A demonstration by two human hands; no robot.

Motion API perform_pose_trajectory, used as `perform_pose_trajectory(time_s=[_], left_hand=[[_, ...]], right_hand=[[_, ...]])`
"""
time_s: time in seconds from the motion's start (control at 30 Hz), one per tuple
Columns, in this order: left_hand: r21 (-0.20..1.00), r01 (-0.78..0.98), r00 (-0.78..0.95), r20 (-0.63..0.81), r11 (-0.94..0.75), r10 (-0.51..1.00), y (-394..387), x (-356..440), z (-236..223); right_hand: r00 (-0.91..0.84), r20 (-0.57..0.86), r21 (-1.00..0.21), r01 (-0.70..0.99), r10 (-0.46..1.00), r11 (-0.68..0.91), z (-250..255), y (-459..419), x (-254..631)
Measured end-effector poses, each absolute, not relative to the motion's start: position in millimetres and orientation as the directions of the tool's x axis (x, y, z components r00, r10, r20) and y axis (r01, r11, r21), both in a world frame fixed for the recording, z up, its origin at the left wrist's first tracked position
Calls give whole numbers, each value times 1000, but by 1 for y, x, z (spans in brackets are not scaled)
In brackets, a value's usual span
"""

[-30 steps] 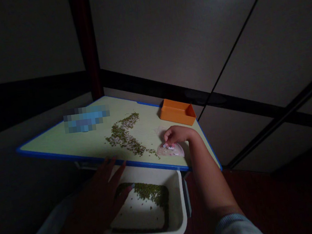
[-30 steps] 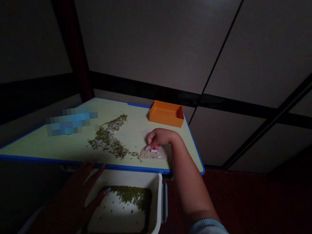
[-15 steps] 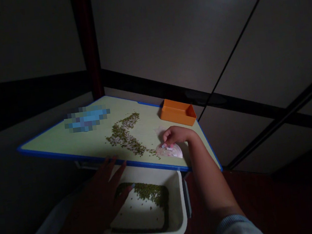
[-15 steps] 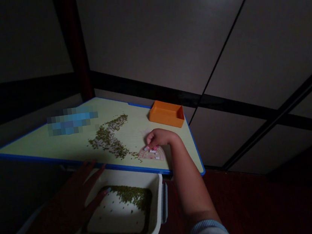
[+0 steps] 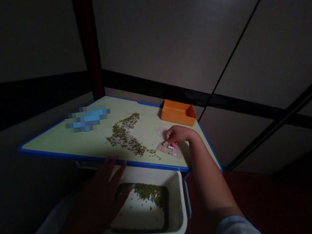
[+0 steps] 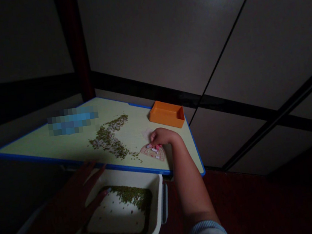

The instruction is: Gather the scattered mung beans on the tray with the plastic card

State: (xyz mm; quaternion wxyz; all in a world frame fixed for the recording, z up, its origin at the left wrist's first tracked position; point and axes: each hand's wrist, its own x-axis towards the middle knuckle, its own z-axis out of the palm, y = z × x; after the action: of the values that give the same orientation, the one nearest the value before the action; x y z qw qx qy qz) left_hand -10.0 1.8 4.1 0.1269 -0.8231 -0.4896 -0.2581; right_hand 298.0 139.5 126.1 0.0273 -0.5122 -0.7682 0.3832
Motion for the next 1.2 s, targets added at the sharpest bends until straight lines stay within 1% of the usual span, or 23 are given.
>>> perform_pose_trajectory(time_s=[0.17, 0.27, 0.37, 0.53, 0.7, 0.87, 1.07, 1.2], left_hand=[[24, 867, 401, 559, -497, 726, 2, -9, 8], [4, 876, 404, 540, -482, 738, 2, -10, 7], [-16, 870, 416, 562, -493, 715, 3, -11, 3], [23, 869, 397, 564, -495, 724, 4, -11, -1], [-10, 863, 417, 578, -505, 701, 4, -12, -1], [16, 868, 397, 575, -496, 715, 4, -10, 1], [33, 872, 394, 544, -489, 740, 3, -10, 3], [52, 864, 391, 558, -501, 732, 4, -12, 1]], right_hand=[[-463, -293, -635, 748, 837, 192, 124, 140, 296], [-491, -280, -656, 725, 825, 209, 123, 140, 295], [-522, -281, -670, 707, 805, 225, 123, 139, 294], [-561, -334, -697, 688, 758, 202, 123, 141, 296], [-576, -358, -717, 674, 735, 179, 122, 142, 298], [-590, -384, -730, 665, 710, 158, 120, 142, 295], [-589, -330, -703, 675, 738, 224, 123, 139, 293], [-582, -332, -694, 684, 742, 226, 123, 140, 296]])
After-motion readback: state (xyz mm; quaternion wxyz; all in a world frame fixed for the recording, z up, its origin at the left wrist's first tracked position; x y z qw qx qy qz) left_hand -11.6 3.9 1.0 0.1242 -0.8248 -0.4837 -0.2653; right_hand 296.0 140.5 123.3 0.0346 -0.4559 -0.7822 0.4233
